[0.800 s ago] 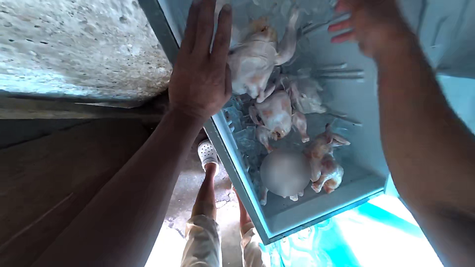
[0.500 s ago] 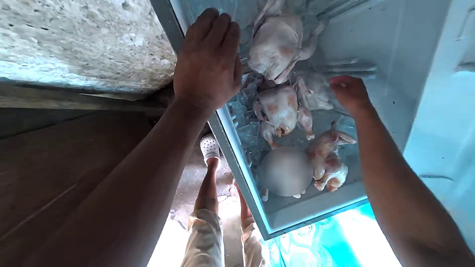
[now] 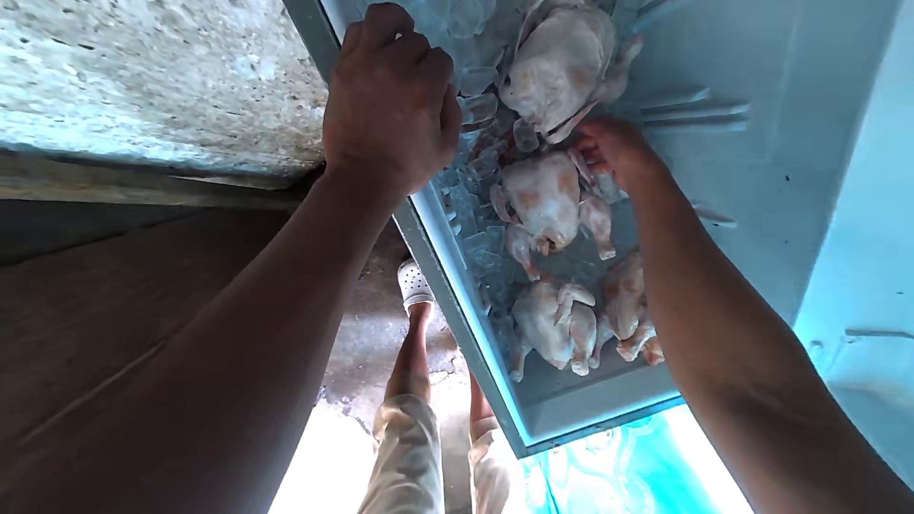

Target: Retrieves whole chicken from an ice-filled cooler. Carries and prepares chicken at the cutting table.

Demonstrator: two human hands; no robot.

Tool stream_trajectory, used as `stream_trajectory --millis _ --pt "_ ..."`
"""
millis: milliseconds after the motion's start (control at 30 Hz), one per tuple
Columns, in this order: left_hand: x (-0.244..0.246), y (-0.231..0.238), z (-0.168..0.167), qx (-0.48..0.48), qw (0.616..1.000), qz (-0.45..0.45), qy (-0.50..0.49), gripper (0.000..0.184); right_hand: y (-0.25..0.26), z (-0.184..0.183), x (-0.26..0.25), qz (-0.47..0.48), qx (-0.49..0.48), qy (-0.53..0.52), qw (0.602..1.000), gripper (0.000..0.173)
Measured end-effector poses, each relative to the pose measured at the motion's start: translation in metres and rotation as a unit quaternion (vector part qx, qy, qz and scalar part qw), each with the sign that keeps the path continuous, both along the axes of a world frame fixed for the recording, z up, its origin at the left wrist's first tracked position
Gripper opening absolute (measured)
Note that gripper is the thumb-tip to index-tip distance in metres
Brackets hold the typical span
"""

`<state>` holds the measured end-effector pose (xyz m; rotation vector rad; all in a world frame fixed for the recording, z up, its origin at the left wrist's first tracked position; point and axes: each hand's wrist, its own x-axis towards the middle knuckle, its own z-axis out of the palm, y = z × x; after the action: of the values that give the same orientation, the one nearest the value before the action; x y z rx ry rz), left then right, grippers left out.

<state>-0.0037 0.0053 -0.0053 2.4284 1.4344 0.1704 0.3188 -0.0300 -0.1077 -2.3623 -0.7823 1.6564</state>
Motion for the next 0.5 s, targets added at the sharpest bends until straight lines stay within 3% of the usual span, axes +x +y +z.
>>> stream_trajectory --millis 133,267,333,500 --pt "0.0 -0.001 0.0 0.002 1.0 0.002 -0.006 0.032 -0.007 -0.004 -0.013 0.074 0.073 0.035 0.994 0.063" --pt "0.0 -0.001 -0.001 0.01 1.0 0.003 -0.007 0.03 -0.008 -0.024 -0.025 0.089 0.099 -0.023 0.991 0.06" --pt "0.0 -0.001 -0.001 0.017 1.0 0.001 -0.009 0.029 -0.006 -0.036 -0.034 0.069 0.097 -0.063 0.991 0.063" --pt "-0.001 -0.001 -0.002 0.023 1.0 0.0 -0.014 0.027 -0.003 -0.022 -0.045 -0.072 0.119 -0.031 0.99 0.049"
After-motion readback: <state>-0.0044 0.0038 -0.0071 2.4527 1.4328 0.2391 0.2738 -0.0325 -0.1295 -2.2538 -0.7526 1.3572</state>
